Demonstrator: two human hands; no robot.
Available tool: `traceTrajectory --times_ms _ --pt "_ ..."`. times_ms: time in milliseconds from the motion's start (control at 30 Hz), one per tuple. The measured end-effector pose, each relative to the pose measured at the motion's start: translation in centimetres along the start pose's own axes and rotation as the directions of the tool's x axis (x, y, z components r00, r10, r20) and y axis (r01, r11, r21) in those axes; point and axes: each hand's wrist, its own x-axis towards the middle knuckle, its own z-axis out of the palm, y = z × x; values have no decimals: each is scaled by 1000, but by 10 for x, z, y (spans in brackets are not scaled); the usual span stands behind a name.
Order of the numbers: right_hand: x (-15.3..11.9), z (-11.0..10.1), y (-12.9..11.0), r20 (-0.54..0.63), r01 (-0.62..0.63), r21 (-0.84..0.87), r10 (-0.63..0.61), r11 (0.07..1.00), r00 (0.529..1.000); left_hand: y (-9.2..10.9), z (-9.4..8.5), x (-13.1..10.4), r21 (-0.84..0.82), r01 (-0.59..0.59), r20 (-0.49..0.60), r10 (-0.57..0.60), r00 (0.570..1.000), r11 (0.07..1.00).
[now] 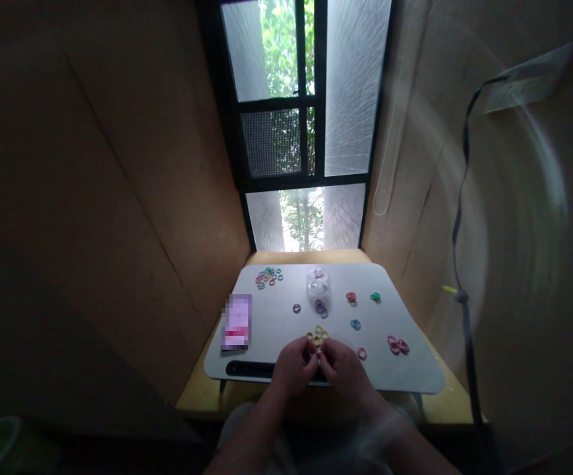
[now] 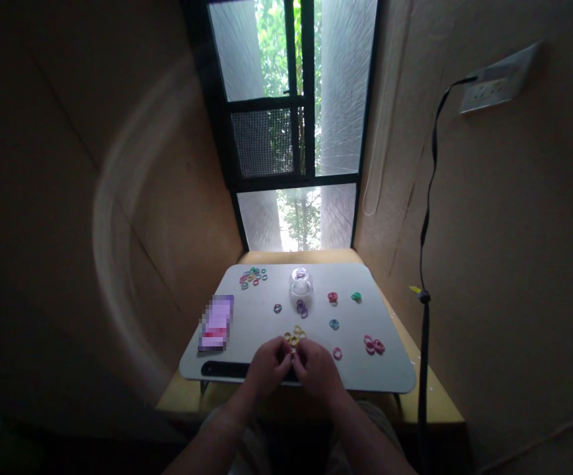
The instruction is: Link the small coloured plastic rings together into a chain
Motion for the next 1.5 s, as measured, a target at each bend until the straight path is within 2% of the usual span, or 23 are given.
traceTrajectory --times_ms 767,1500 --pt "-1 1 1 -3 6 -10 -6 1000 1000 3 -1 0 -20 16 -4 -16 1000 1000" --pt "-1 0 1 7 16 -18 -16 1000 1000 -3 1 1 -56 6 -11 -7 1000 998"
